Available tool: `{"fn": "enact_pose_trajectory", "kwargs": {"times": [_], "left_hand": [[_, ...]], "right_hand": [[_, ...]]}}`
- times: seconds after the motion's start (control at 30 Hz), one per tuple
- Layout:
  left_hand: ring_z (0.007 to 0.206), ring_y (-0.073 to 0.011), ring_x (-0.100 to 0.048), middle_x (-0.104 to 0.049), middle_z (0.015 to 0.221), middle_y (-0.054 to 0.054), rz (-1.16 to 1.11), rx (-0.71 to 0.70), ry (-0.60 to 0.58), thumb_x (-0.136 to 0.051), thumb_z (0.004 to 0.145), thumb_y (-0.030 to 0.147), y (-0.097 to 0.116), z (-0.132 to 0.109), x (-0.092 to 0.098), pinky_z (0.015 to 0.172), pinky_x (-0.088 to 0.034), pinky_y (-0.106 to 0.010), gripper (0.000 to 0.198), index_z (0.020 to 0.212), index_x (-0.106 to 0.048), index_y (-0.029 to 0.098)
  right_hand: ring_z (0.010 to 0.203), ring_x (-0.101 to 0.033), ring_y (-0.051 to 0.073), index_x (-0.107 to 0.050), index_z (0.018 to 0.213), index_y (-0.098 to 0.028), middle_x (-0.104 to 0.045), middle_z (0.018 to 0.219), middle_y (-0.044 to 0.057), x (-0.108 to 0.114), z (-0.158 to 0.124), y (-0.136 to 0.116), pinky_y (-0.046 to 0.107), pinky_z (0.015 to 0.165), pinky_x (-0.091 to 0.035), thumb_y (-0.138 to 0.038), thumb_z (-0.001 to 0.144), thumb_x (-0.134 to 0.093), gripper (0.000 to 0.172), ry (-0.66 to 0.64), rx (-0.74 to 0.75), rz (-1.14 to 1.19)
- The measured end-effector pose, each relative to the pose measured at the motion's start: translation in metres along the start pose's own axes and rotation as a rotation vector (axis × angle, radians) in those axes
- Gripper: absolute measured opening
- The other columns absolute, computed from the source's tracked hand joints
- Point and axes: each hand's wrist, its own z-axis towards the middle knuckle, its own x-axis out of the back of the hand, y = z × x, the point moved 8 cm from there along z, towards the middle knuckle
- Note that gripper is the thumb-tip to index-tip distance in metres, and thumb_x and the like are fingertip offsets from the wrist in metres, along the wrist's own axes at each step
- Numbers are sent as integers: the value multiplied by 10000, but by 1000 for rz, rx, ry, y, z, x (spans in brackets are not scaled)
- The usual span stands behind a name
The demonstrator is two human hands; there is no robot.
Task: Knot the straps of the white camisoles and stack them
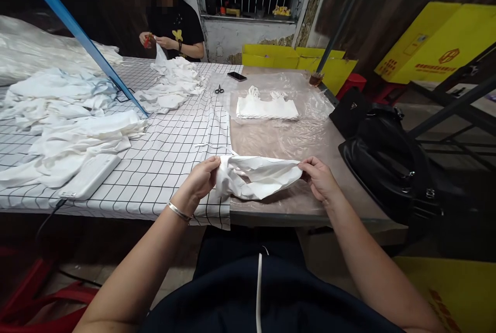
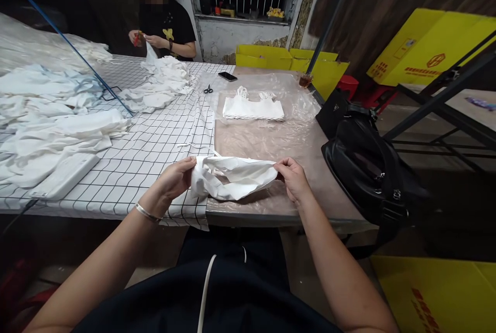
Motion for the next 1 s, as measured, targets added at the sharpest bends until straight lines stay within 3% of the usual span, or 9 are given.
{"fn": "enact_pose_trajectory", "kwargs": {"times": [0.1, 0.2, 0.4, 0.5, 0.57, 0.67, 0.73, 0.9, 1.0], "left_hand": [[552, -75, -534, -552, 651, 5, -31, 23, -42, -537, 820, 68, 4, -3, -14, 531, -463, -164, 98, 746, -547, 130], [592, -108, -576, -603, 708, -31, -47, 46, -141, -534, 830, 75, 7, -13, -48, 571, -500, -212, 65, 802, -552, 132], [687, -99, -568, -604, 859, -35, 196, -133, -371, -616, 808, 158, 27, -30, -119, 560, -457, -181, 94, 899, -602, 143], [978, -168, -568, -571, 1177, -69, 452, -429, -290, -695, 717, 137, 54, -23, -121, 737, -498, -250, 344, 1043, -594, 181], [1060, -200, -539, -549, 1265, -83, 607, -508, -342, -749, 664, 149, 57, -15, -127, 831, -491, -307, 504, 1137, -582, 199], [934, -199, -584, -656, 1073, -101, 661, -341, -617, -760, 696, 275, 31, -1, -138, 843, -490, -351, 399, 1056, -651, 140], [807, -174, -599, -681, 910, -97, 548, -201, -711, -745, 723, 344, 21, 7, -136, 794, -496, -335, 334, 945, -677, 105], [733, -168, -623, -682, 839, -107, 358, 70, -785, -732, 745, 424, 28, 24, -119, 703, -507, -294, 358, 872, -668, 95], [744, -161, -625, -680, 844, -99, 486, 64, -661, -725, 763, 397, 41, 44, -107, 704, -511, -284, 315, 858, -649, 106]], "right_hand": [[586, -479, 133, -490, 665, -216, -516, 612, -30, 2, 3, -4, 274, 578, -419, -408, 565, -688, 294, 38, 115, -193], [646, -495, 154, -528, 719, -212, -557, 694, 1, -11, -8, -23, 297, 624, -432, -431, 574, -719, 325, 149, 301, -400], [751, -580, 169, -627, 829, -186, -637, 801, 13, -92, -22, -71, 294, 708, -466, -365, 684, -682, 237, -232, 407, -252], [685, -579, 153, -634, 779, -167, -635, 727, 6, -102, -8, -90, 274, 671, -478, -276, 671, -643, 153, -409, 203, -8], [620, -566, 141, -627, 753, -151, -633, 679, 16, -106, 0, -98, 253, 617, -481, -235, 662, -626, 124, -562, 33, 104], [547, -541, 126, -611, 694, -139, -612, 612, 24, -101, 12, -114, 230, 551, -474, -217, 691, -608, 78, -686, -84, 126], [483, -502, 116, -595, 666, -142, -569, 549, 11, -95, 16, -121, 227, 510, -465, -267, 747, -610, 149, -769, -127, 76], [520, -553, 123, -638, 1020, -173, -657, 717, 11, -67, 31, -112, 216, 477, -464, -380, 755, -709, 344, -823, -220, -157], [702, -632, 186, -602, 1112, -201, -680, 866, 54, -49, 55, -87, 279, 611, -525, -438, 734, -728, 464, -686, -216, -292]]}}
